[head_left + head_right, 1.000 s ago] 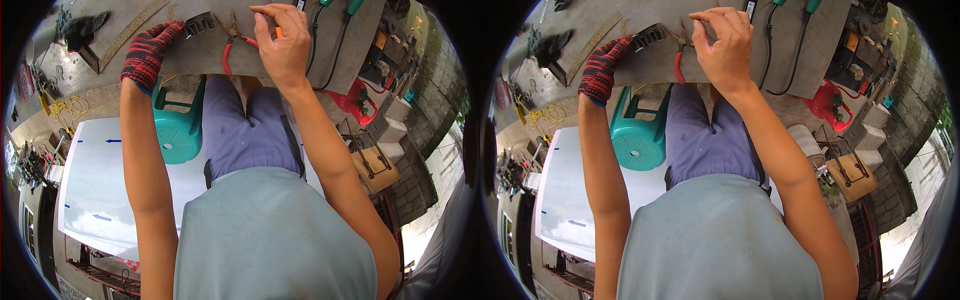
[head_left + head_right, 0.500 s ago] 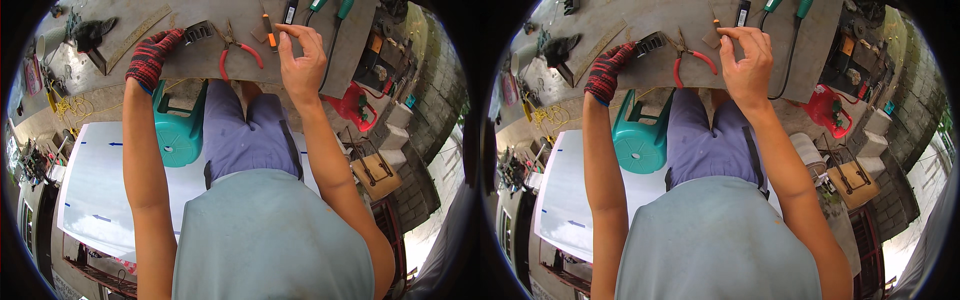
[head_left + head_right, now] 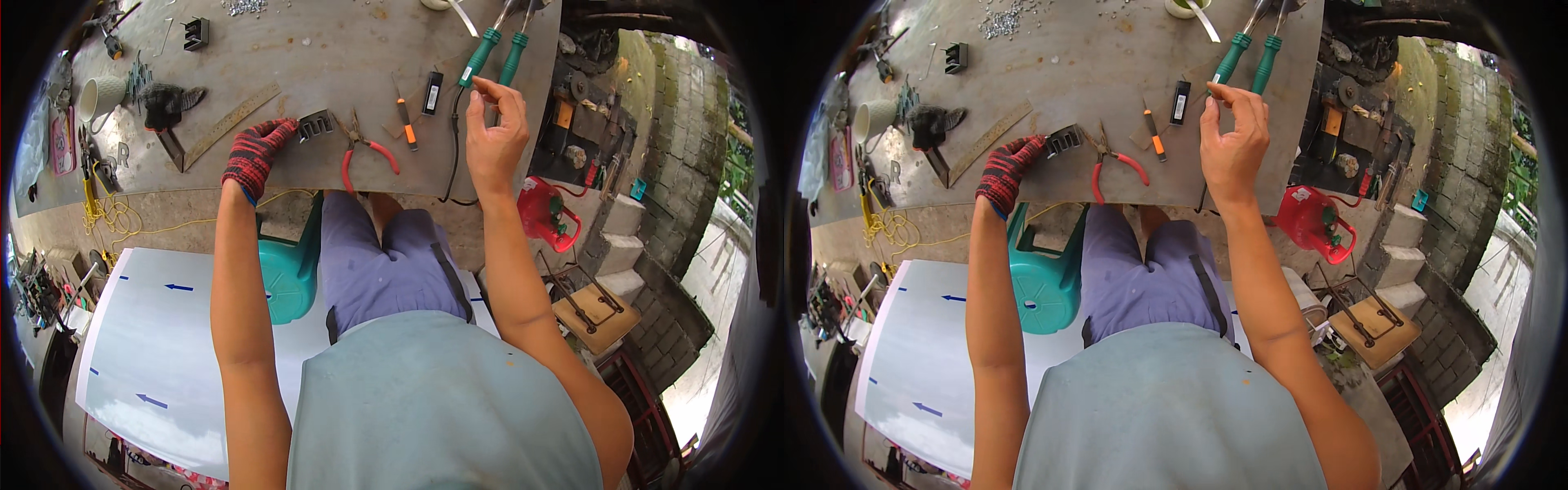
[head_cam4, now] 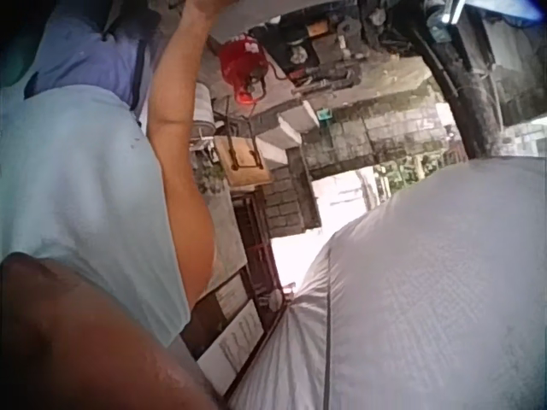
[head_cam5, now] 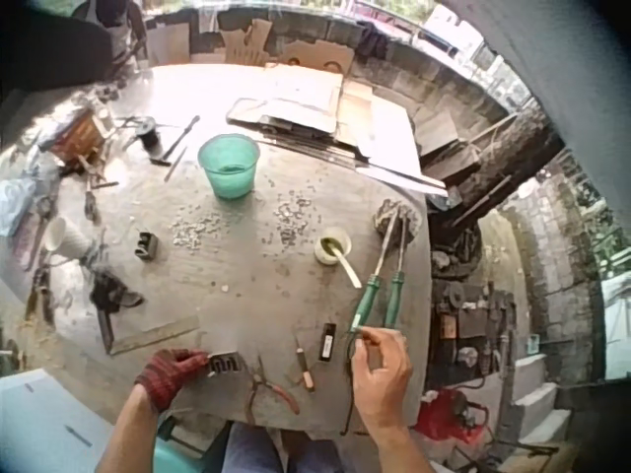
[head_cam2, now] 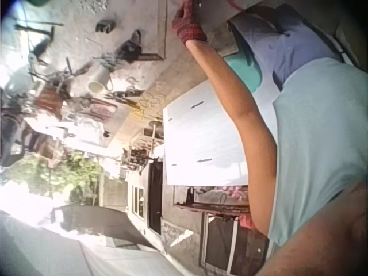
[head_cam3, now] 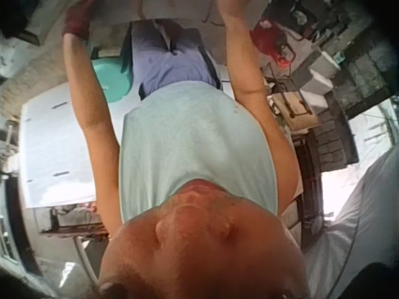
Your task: Assembling or repairing electronic components on a workbench using soldering tools and pliers.
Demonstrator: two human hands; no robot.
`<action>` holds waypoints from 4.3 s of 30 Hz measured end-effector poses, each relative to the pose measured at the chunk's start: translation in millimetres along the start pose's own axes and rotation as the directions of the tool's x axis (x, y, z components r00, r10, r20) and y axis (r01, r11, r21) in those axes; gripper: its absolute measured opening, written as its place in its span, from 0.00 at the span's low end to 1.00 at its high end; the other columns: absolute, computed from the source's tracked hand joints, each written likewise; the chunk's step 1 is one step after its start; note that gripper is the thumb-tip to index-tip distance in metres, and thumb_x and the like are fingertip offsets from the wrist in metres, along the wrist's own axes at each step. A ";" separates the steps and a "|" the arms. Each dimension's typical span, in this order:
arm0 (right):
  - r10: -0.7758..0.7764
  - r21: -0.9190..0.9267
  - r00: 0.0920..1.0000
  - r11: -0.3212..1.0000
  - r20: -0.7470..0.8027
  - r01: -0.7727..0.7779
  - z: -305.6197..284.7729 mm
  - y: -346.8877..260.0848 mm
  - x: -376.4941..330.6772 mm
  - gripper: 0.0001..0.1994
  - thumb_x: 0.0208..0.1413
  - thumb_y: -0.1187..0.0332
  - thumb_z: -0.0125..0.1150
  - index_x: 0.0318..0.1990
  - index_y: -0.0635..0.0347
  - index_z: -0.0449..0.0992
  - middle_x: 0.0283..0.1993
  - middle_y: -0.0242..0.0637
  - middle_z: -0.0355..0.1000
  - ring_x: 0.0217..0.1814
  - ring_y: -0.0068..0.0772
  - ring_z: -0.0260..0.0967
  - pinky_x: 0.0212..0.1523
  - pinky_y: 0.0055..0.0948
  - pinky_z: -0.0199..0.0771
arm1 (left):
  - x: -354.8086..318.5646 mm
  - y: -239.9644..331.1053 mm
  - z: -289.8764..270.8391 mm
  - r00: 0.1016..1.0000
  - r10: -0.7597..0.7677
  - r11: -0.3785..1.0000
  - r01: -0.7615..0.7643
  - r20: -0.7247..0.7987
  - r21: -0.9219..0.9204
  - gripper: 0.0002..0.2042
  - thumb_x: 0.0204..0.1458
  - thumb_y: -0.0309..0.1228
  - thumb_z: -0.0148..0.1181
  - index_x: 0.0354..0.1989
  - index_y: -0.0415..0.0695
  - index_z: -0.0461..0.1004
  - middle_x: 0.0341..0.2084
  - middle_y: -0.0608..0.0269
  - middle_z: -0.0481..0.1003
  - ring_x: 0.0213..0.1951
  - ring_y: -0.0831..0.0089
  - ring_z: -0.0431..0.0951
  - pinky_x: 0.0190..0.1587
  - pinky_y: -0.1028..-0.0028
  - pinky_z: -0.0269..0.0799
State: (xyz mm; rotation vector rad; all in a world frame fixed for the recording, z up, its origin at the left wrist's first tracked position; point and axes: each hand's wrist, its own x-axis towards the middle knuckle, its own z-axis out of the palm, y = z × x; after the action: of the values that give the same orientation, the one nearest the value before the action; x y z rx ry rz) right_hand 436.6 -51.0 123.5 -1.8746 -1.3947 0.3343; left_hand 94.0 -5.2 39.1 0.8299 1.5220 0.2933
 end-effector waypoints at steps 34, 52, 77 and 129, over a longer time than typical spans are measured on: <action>-0.368 -0.341 0.928 0.866 0.058 0.365 15.7 41.0 113.1 0.07 0.59 0.68 0.67 0.42 0.59 0.86 0.35 0.41 0.79 0.33 0.39 0.79 0.37 0.34 0.77 | -4.7 9.2 0.8 0.997 -0.079 0.996 0.079 -0.014 0.045 0.22 0.54 0.47 0.72 0.50 0.43 0.84 0.43 0.67 0.83 0.45 0.79 0.77 0.55 0.74 0.68; -0.254 0.086 0.937 0.967 0.237 0.241 -3.5 -35.1 42.4 0.07 0.59 0.72 0.67 0.43 0.60 0.85 0.35 0.39 0.80 0.33 0.34 0.78 0.37 0.29 0.77 | -0.4 4.2 -0.4 0.999 -0.051 0.998 0.051 -0.019 0.022 0.21 0.54 0.48 0.70 0.48 0.46 0.86 0.41 0.64 0.84 0.45 0.73 0.78 0.54 0.70 0.69; -0.311 0.123 0.750 0.947 0.584 0.297 75.2 -42.7 -2.5 0.09 0.61 0.66 0.62 0.42 0.59 0.85 0.38 0.42 0.78 0.45 0.48 0.77 0.50 0.43 0.76 | 2.1 3.4 -0.3 0.999 -0.043 0.998 0.044 -0.013 0.044 0.24 0.53 0.50 0.71 0.51 0.46 0.85 0.42 0.62 0.84 0.45 0.72 0.79 0.54 0.70 0.71; -0.347 0.232 0.762 0.937 0.546 0.260 66.2 -53.4 -2.8 0.07 0.59 0.72 0.64 0.39 0.67 0.82 0.36 0.47 0.76 0.43 0.50 0.74 0.46 0.41 0.74 | 1.1 3.3 -2.6 1.000 -0.017 0.997 0.018 -0.006 0.069 0.26 0.52 0.52 0.71 0.51 0.45 0.84 0.43 0.63 0.83 0.47 0.73 0.77 0.57 0.70 0.68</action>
State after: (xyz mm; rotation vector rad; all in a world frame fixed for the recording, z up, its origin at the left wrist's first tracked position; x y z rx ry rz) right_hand 357.8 -19.9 115.6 -1.4375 -1.9926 0.8738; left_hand 92.7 -1.4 40.8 0.8705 1.5511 0.2315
